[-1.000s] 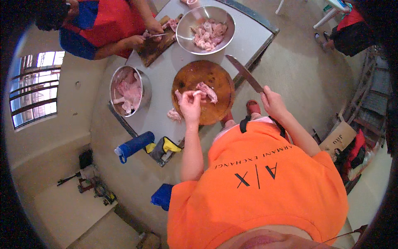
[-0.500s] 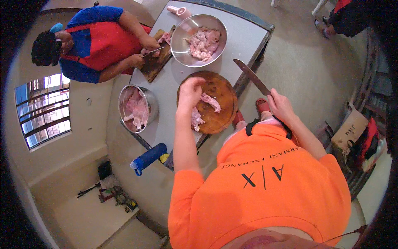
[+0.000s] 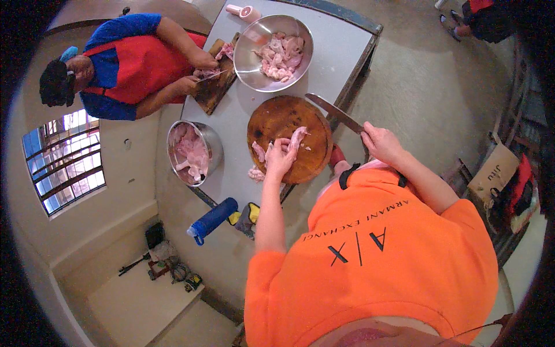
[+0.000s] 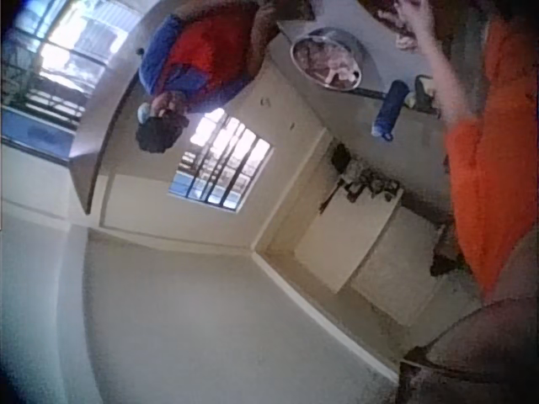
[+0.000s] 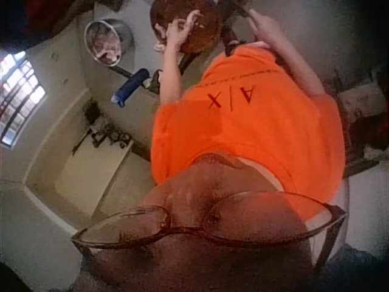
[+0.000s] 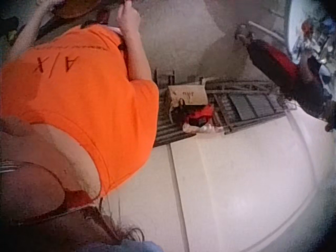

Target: The person uses a knife to slice raw chicken meat on a wooden cutting board and puts the pieces into a metal bowl.

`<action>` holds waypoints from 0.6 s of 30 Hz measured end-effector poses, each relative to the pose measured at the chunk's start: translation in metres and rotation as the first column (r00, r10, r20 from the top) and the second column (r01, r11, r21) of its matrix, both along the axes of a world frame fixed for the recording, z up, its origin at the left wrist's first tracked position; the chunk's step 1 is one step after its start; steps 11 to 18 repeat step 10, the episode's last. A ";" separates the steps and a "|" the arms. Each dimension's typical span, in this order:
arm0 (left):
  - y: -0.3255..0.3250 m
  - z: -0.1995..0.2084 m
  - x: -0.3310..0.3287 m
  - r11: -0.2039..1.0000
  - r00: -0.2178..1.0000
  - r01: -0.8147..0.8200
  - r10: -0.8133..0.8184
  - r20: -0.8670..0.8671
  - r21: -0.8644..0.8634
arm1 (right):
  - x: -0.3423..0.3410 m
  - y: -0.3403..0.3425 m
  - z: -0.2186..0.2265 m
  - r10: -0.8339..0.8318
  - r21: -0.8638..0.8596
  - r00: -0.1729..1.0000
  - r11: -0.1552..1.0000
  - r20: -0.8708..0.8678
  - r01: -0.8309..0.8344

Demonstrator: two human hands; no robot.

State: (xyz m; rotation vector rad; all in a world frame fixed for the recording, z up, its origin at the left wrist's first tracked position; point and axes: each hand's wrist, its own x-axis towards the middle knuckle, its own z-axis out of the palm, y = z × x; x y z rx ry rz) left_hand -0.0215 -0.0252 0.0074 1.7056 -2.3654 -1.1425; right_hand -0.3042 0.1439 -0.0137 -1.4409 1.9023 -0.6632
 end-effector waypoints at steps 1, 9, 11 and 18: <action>0.005 0.002 -0.002 0.993 0.996 -0.094 0.094 -0.003 0.070 | 0.001 -0.002 0.000 0.021 0.011 1.000 1.000 -0.004 -0.021; 0.032 -0.036 0.017 0.537 0.648 -0.332 0.727 -0.226 0.776 | 0.008 -0.005 0.008 0.207 0.095 0.978 0.974 0.004 -0.207; 0.034 -0.038 0.018 0.475 0.597 -0.278 0.766 -0.237 0.835 | 0.009 -0.005 0.005 0.233 0.116 0.972 0.966 -0.016 -0.230; 0.034 -0.038 0.018 0.475 0.597 -0.278 0.766 -0.237 0.835 | 0.009 -0.005 0.005 0.233 0.116 0.972 0.966 -0.016 -0.230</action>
